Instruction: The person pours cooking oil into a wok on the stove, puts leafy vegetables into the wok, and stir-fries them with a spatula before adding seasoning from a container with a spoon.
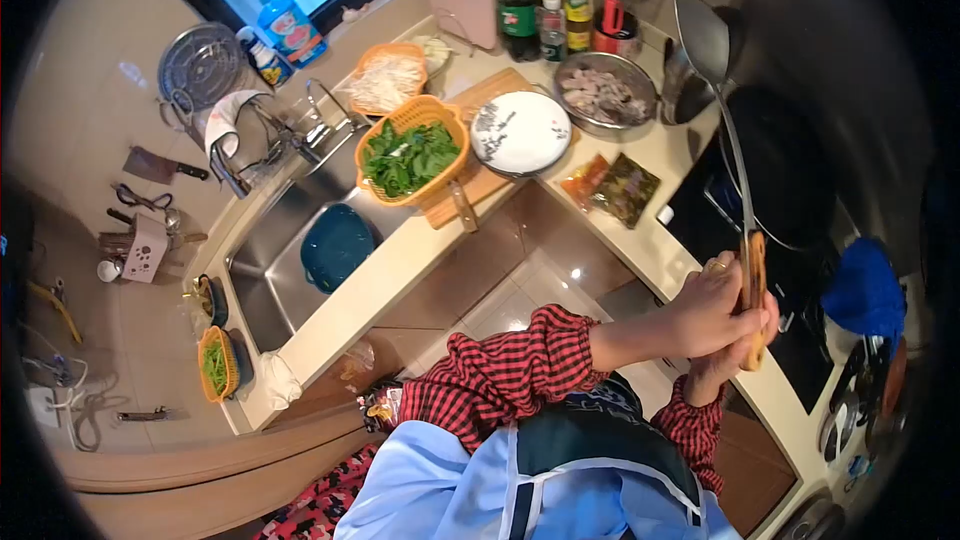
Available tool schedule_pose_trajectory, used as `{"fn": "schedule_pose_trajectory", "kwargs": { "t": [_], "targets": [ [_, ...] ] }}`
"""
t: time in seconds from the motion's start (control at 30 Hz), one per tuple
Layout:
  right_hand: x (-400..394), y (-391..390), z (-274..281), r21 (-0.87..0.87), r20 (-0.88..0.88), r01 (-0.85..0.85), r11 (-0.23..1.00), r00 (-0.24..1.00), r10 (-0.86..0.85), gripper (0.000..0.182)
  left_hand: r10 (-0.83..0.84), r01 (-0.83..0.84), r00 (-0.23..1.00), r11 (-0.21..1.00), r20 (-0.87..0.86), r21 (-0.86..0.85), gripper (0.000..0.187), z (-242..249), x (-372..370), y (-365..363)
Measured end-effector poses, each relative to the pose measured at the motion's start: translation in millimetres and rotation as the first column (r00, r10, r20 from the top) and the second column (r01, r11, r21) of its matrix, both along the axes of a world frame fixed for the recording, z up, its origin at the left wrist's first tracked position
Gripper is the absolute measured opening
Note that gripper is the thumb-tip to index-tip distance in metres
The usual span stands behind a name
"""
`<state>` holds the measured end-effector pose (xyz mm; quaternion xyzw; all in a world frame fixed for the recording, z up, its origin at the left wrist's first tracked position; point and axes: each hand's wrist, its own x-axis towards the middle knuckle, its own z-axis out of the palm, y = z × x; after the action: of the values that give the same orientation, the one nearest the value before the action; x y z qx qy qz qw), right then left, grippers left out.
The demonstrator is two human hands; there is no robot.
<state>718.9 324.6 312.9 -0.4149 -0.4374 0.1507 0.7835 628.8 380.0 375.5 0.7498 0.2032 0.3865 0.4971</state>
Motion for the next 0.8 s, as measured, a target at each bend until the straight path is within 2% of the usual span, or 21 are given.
{"fn": "schedule_pose_trajectory", "kwargs": {
  "t": [0.03,0.07,0.1,0.13,0.17,0.2,0.23,0.27,0.3,0.33,0.37,0.4,0.43,0.47,0.53,0.63,0.7,0.73,0.8],
  "targets": [
    [-13.9,6.2,6.6,-0.006,-0.067,0.015,1.000,0.998,-0.015,0.056,-0.010,0.009,1.000,1.000,-0.011,-0.023,0.044,12.4,-24.9,8.8],
    [-29.5,14.8,16.4,0.059,-0.257,0.014,0.998,0.966,0.002,0.051,-0.078,0.103,0.986,0.979,0.145,-0.174,0.043,13.6,-54.4,20.4],
    [-30.9,23.0,25.0,0.107,-0.186,-0.110,0.988,0.974,0.129,0.046,-0.119,0.215,0.944,0.929,0.308,-0.301,0.043,12.7,-85.0,35.6],
    [-37.4,28.3,29.8,0.097,-0.223,-0.135,0.986,0.963,0.154,0.044,0.169,-0.252,0.957,0.888,0.235,0.386,0.031,-8.5,-118.1,74.3],
    [-42.8,32.7,32.7,0.087,-0.260,-0.161,0.983,0.949,0.178,0.042,0.268,-0.185,0.944,0.912,0.192,-0.367,0.024,-1.4,-170.5,88.6],
    [-42.7,34.0,31.9,0.080,-0.242,-0.175,0.981,0.952,0.189,0.041,0.747,-0.748,0.663,0.663,0.056,0.009,0.027,-9.5,-216.5,108.7],
    [-41.2,32.7,29.8,0.044,-0.228,-0.148,0.988,0.961,0.155,0.043,0.875,-0.876,0.483,0.482,0.038,0.017,0.035,-53.6,-285.6,146.5],
    [-38.5,30.5,28.9,0.044,-0.208,-0.141,0.989,0.967,0.147,0.043,0.966,-0.956,0.258,0.253,0.014,0.150,0.038,-75.2,-341.2,160.9],
    [-34.9,29.7,28.6,0.044,-0.188,-0.133,0.990,0.972,0.139,0.044,0.985,-0.960,0.097,0.129,-0.141,0.248,0.038,-114.0,-401.1,178.0],
    [-31.3,30.6,29.5,0.061,-0.215,-0.145,0.988,0.964,0.155,0.044,0.938,-0.965,0.065,0.146,-0.341,0.219,0.040,-163.4,-459.7,196.5],
    [-27.5,28.5,30.2,0.034,-0.218,-0.106,0.994,0.970,0.111,0.043,0.872,-0.954,0.292,0.235,-0.392,-0.188,0.042,-166.0,-473.5,191.5],
    [-32.3,30.5,35.8,0.031,-0.243,-0.006,0.999,0.970,0.013,0.043,0.754,-0.875,0.394,0.132,-0.526,-0.466,0.037,-172.4,-485.2,193.5],
    [-36.8,32.6,40.3,0.028,-0.267,0.094,0.995,0.960,-0.083,0.043,0.742,-0.729,0.526,0.143,-0.415,-0.669,0.031,-176.3,-486.6,193.5],
    [-27.0,26.3,37.9,0.041,-0.212,0.030,0.999,0.977,-0.021,0.044,0.677,-0.549,0.674,0.191,-0.296,-0.814,0.027,-178.2,-489.4,195.7],
    [-16.6,21.6,39.1,0.083,-0.172,0.045,0.996,0.985,-0.031,0.042,0.668,-0.476,0.705,0.194,-0.240,-0.858,0.026,-185.5,-491.4,204.1],
    [-7.0,16.1,48.1,0.086,-0.207,0.197,0.977,0.962,-0.176,0.043,0.628,-0.333,0.761,0.158,-0.166,-0.930,0.026,-216.3,-513.2,224.6],
    [-0.4,12.2,52.6,0.050,-0.216,0.302,0.952,0.934,-0.285,0.042,0.567,-0.180,0.823,0.234,-0.016,-0.955,0.027,-185.1,-493.8,224.3],
    [6.8,10.0,55.6,0.043,-0.162,0.299,0.953,0.944,-0.289,0.040,0.600,-0.178,0.800,0.209,-0.017,-0.962,0.028,-184.2,-488.4,227.5],
    [15.7,6.6,53.3,0.024,-0.189,0.377,0.926,0.911,-0.366,0.039,0.641,-0.168,0.768,0.192,-0.006,-0.967,0.030,-181.3,-487.6,230.5]
  ]
}}
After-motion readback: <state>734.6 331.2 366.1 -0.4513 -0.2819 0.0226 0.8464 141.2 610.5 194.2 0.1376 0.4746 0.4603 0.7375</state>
